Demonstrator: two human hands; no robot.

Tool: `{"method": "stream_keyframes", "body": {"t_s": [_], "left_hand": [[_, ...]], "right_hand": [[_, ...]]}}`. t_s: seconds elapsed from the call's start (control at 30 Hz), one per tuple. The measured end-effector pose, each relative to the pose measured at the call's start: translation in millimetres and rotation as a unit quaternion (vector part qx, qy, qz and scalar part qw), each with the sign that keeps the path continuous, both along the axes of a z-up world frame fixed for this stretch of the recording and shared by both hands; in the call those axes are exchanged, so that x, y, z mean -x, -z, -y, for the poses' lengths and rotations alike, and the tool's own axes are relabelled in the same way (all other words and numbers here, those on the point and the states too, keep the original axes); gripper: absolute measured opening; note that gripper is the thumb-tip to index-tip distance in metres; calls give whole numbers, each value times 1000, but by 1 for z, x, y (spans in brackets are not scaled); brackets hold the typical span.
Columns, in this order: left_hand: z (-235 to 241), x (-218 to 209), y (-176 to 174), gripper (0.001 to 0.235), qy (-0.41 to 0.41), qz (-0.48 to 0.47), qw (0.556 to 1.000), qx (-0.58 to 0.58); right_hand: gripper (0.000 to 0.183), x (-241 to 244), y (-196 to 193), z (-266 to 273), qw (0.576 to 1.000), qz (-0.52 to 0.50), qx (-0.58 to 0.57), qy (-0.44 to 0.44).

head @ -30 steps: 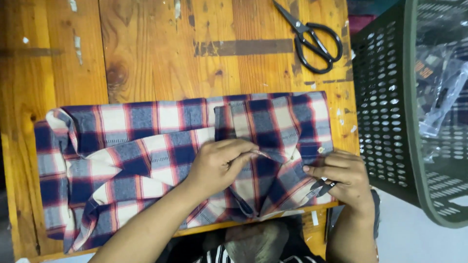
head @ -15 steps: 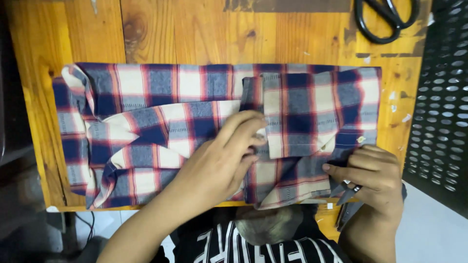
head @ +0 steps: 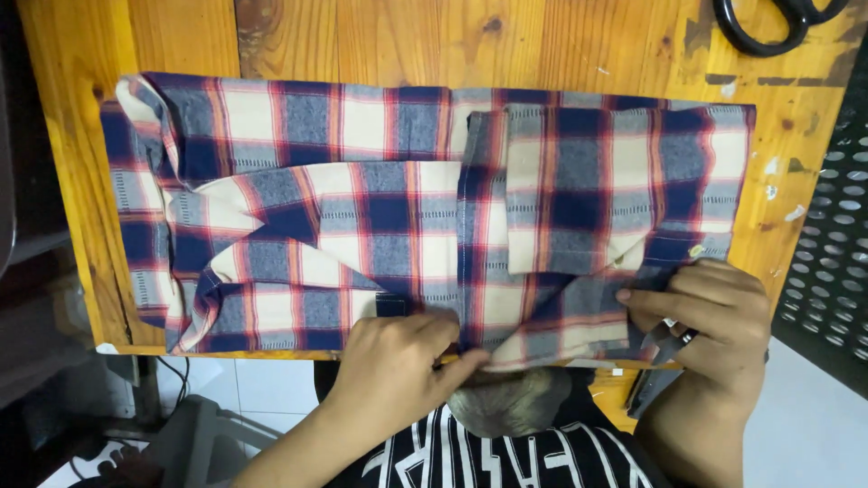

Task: The person uses a small knife to cut the tags off a folded plaid shirt on a wooden table. They then unfold the shirt and continue to cut tags from the sleeves and other parts of the garment.

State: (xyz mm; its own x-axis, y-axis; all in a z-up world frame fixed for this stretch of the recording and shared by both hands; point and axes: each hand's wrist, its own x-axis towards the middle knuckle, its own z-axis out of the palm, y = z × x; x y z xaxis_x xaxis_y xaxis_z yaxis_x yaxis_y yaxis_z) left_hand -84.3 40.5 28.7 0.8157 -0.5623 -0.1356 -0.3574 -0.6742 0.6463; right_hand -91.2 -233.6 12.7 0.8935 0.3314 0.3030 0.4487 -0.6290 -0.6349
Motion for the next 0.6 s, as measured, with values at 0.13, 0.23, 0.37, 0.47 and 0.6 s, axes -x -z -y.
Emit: {"method": "stream_keyframes", "body": {"t_s": [0.13,0.23,0.37,0.47,0.6], "left_hand": [[7,-1,-12,15,-62,-68,980,178],[14,6,-18,16,-115,-150,948,254],[27,17,-19,21,-99,-157,930,317],[43,12,-28,14,-56,-141,907,393],[40,-1,-35,21,78,-26,907,412]], "right_hand": [[10,8,5,3,997,3,-50,52],[30,9,-3,-11,987,39,-124,99],[51,33,5,-28,979,63,-184,65],[54,42,-2,-60,991,-47,-101,72],[28,38,8,-55,924,-92,-322,187]]}}
